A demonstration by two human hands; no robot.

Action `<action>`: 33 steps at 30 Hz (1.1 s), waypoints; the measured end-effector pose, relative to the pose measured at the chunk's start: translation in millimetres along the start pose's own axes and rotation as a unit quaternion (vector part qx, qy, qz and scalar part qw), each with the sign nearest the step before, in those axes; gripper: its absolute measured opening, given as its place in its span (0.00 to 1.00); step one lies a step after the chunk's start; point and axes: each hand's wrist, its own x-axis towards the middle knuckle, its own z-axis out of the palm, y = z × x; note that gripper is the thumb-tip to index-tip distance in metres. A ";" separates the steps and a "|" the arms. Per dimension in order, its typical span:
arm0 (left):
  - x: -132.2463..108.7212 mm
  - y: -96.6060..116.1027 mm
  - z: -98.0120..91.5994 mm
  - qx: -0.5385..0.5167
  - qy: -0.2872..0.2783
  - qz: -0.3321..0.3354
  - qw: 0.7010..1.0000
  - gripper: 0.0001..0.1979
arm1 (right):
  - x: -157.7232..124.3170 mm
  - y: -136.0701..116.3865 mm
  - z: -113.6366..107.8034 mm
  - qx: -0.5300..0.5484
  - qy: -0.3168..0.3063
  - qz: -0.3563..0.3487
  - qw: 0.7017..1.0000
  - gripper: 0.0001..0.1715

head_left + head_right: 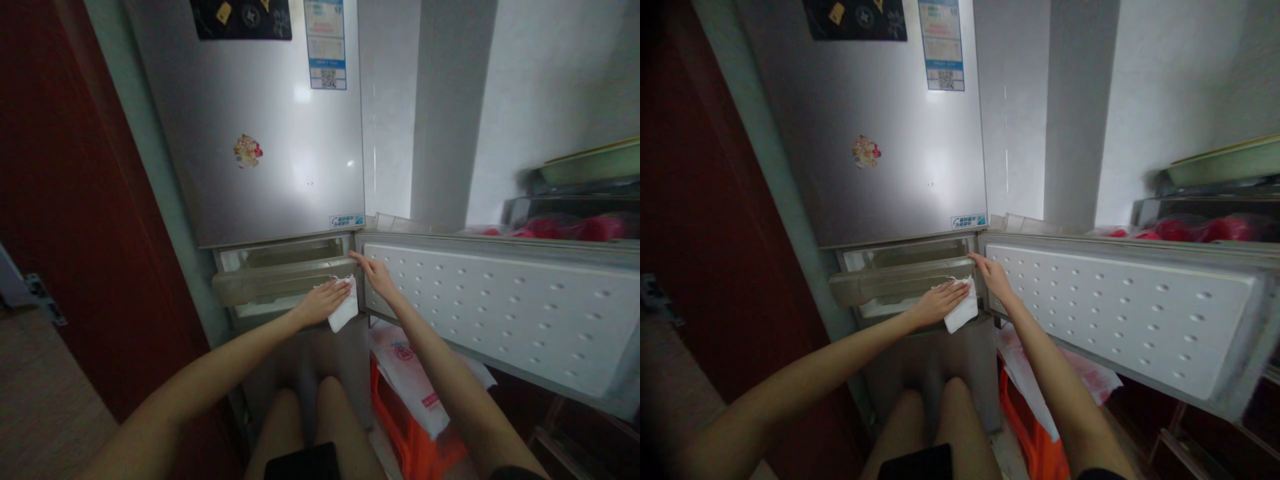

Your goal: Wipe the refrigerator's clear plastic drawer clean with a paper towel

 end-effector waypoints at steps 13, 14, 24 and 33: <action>-1.2 5.3 5.7 0.015 0.005 -0.033 0.999 0.23 | -1.8 -4.0 -1.1 -0.017 0.002 0.008 1.000 0.28; -7.1 9.4 11.2 -0.014 -0.002 -0.028 1.000 0.23 | -1.6 -4.5 -1.4 -0.018 0.001 0.008 1.000 0.28; -72.7 67.6 21.2 -0.614 0.129 -0.444 0.640 0.22 | 0.1 -6.6 -1.8 -0.071 0.005 -0.003 0.997 0.26; -76.2 75.0 -23.4 -0.738 0.356 -0.555 0.143 0.20 | 13.1 -18.0 8.3 -0.178 0.021 -0.043 0.983 0.25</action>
